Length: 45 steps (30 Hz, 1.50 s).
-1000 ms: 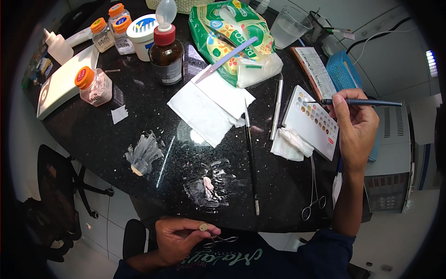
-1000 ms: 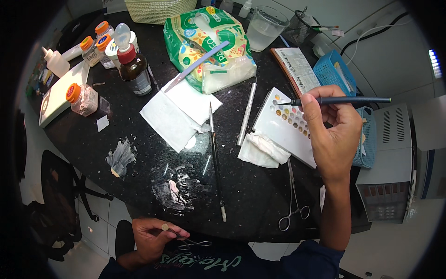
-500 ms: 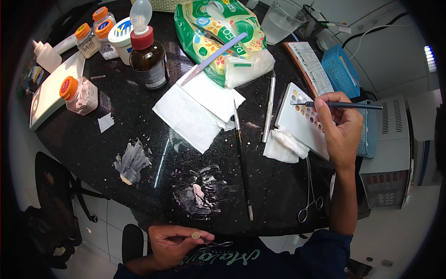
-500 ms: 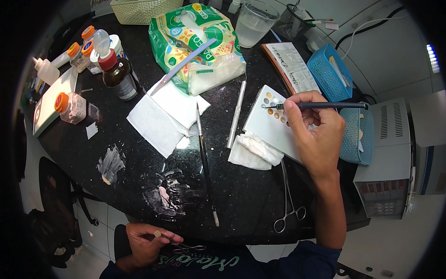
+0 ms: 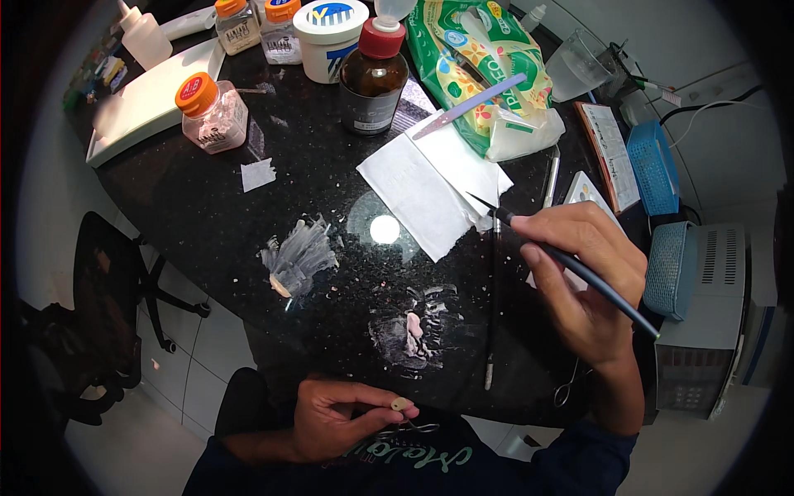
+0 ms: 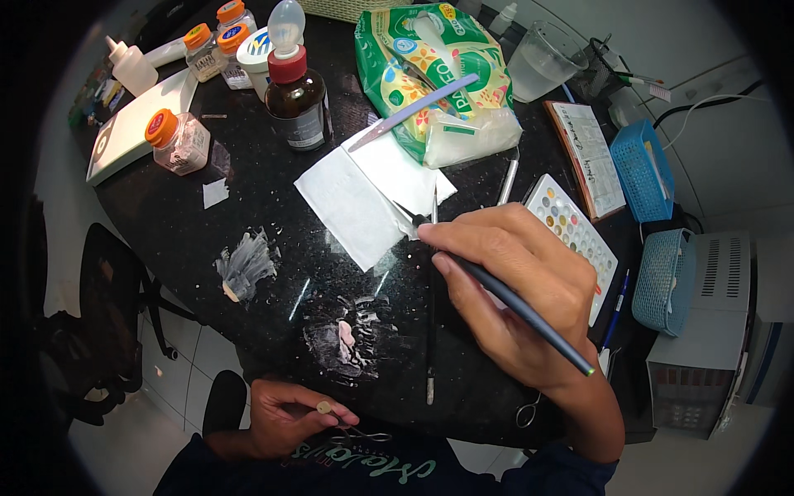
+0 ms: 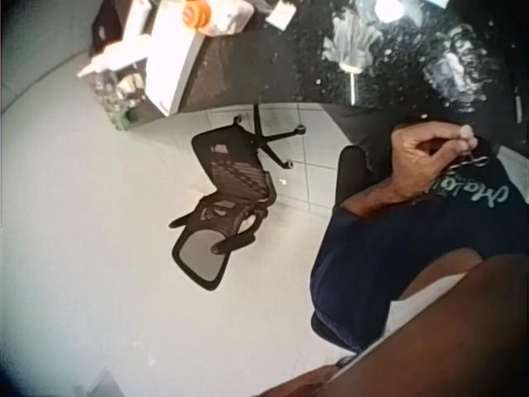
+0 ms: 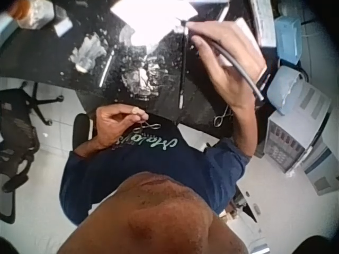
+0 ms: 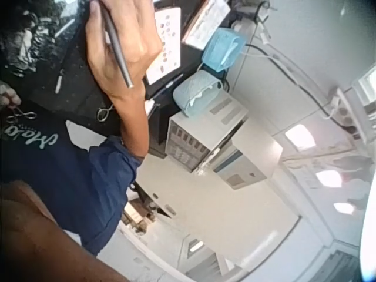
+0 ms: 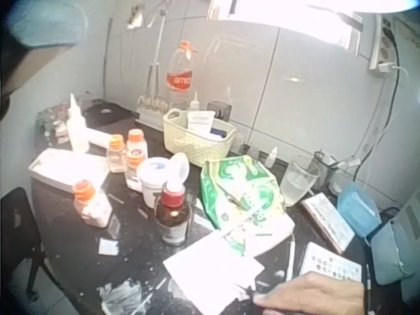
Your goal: Applying ceramic stains and glaze to a dental crown using a fine brush and hemostats to hold the piece.
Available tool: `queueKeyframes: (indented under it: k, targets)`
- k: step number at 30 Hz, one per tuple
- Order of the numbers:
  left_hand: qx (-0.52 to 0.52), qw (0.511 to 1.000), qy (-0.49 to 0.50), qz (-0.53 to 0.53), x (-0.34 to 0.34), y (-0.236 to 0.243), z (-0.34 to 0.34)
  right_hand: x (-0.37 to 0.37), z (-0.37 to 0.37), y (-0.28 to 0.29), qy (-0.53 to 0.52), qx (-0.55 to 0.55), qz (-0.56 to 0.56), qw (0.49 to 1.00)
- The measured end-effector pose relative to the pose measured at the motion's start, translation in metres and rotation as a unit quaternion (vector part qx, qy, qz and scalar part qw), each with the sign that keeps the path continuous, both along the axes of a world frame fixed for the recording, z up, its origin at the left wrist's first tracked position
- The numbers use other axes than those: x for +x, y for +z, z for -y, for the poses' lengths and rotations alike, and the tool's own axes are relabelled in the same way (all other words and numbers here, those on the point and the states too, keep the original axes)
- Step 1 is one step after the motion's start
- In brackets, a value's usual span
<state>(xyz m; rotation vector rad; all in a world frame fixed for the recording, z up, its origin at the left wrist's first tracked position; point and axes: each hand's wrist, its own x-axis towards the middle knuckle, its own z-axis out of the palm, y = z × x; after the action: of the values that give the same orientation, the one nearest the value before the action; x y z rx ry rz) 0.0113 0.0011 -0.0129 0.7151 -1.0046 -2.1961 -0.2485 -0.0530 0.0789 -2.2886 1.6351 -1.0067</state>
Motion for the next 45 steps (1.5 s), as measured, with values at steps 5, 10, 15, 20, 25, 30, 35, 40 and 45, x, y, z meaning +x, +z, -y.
queueKeyframes:
  k: [5, 10, 15, 20, 25, 30, 35, 40, 45]
  targets:
    - [-0.041, 0.999, 0.007, 0.021, -0.002, 0.000, 0.002, 0.004, 0.002, -0.005, -0.024, -0.003, -0.026, 0.999]
    - [-0.107, 0.993, 0.038, 0.044, -0.005, -0.002, 0.000, -0.038, -0.036, 0.015, -0.075, -0.051, 0.160, 0.983]
    - [-0.174, 0.978, 0.018, 0.114, -0.003, 0.005, 0.005, -0.086, -0.034, 0.020, -0.186, -0.010, 0.315, 0.931]
    - [-0.217, 0.954, 0.031, 0.203, -0.005, 0.007, 0.007, -0.119, -0.030, -0.007, -0.222, 0.075, 0.336, 0.913]
    - [-0.253, 0.925, 0.063, 0.277, -0.002, 0.003, 0.002, -0.130, -0.027, -0.024, -0.196, 0.072, 0.317, 0.925]
    - [-0.249, 0.924, 0.081, 0.279, 0.003, 0.006, -0.001, -0.133, -0.019, -0.020, -0.173, 0.092, 0.298, 0.934]
    - [-0.239, 0.930, 0.093, 0.263, -0.001, -0.001, 0.000, -0.142, -0.021, -0.031, -0.159, 0.065, 0.277, 0.945]
    - [-0.245, 0.926, 0.111, 0.264, -0.003, 0.000, -0.003, -0.143, -0.022, -0.032, -0.148, 0.088, 0.292, 0.941]
    - [-0.250, 0.926, 0.106, 0.264, -0.002, 0.000, -0.003, -0.143, -0.023, -0.033, -0.148, 0.082, 0.288, 0.942]
